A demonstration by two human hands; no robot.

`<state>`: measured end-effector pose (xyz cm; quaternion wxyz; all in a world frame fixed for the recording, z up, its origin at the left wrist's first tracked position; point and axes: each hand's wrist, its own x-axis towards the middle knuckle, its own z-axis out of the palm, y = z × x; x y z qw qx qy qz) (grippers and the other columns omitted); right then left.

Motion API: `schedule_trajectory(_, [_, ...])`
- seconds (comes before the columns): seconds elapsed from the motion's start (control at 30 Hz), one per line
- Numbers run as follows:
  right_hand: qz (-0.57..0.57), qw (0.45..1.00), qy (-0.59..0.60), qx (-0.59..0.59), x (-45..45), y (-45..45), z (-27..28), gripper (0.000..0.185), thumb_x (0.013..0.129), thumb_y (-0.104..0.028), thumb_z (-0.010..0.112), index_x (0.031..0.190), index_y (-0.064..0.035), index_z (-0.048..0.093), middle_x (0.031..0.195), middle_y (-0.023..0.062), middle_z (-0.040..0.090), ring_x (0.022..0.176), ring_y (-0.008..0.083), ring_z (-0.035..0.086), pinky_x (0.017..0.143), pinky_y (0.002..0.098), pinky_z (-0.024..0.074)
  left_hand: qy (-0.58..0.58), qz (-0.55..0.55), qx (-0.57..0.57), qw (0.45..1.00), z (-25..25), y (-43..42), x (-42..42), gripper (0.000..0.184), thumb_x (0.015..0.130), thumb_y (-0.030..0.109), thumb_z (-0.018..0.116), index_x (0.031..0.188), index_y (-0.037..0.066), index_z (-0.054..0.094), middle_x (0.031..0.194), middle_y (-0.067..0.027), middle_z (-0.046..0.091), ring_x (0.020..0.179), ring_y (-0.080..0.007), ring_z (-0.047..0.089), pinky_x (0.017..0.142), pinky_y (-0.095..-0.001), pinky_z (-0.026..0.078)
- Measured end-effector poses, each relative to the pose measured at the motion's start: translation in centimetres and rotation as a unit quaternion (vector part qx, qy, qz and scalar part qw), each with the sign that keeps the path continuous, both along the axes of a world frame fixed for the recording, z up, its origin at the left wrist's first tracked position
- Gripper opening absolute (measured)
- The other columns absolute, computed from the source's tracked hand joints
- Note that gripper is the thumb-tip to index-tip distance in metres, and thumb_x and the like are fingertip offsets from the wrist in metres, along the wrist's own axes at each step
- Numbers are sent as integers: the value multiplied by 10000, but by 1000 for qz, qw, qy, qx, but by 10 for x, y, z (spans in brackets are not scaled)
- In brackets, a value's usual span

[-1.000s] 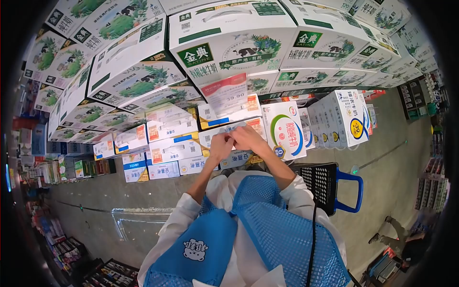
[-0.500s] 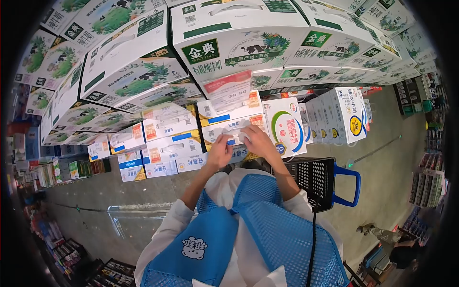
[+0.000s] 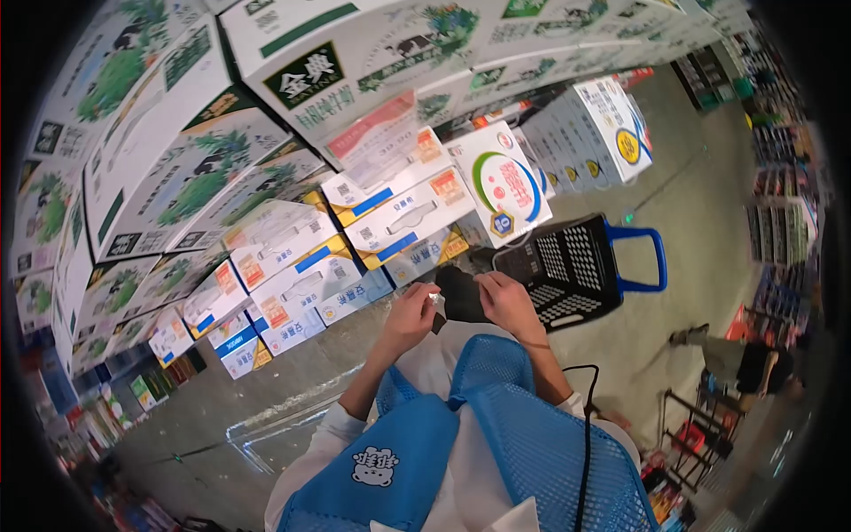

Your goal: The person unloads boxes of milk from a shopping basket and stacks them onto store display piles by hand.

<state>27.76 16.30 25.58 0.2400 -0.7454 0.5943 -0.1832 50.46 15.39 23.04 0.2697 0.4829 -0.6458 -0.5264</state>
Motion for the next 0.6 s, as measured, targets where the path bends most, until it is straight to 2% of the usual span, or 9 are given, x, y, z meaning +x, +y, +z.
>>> schedule_trajectory(0.17, [-56,997,-8,46,7,47,5,210,778,-11,594,986,-21,618,892,140,628,799,327,628,710,402,522,-22,-120,-15,992,6,9,-9,280,815,-7,507,1088,34,552,951,-164,574,808,-368,582,685,-439,468])
schedule_trajectory(0.3, [-92,995,-13,33,4,73,7,202,783,-15,593,983,-24,620,896,130,629,798,327,628,705,396,521,-26,-179,-13,983,14,15,-19,285,811,-14,500,1088,33,548,953,-164,572,827,-373,579,697,-437,471])
schedule_trajectory(0.4, [-101,995,-15,18,-2,86,3,211,788,-22,594,998,-29,616,910,122,629,808,324,629,703,392,520,-15,-194,-31,980,18,23,-29,275,812,-17,502,1078,31,552,956,-163,569,837,-375,577,700,-436,471])
schedule_trajectory(0.47, [-100,994,-5,42,-5,92,3,229,790,-25,595,1018,-34,608,923,127,627,824,322,628,708,395,518,-23,-193,-37,980,18,32,-36,262,828,-13,511,1082,26,564,928,-153,573,809,-316,603,709,-391,483])
schedule_trajectory(0.6, [-116,993,-21,14,-18,109,12,251,788,-26,601,1038,-39,603,925,132,623,833,326,625,712,399,516,-24,-218,-50,974,23,50,-54,264,823,-24,510,1078,19,565,941,-153,575,818,-315,605,713,-388,484])
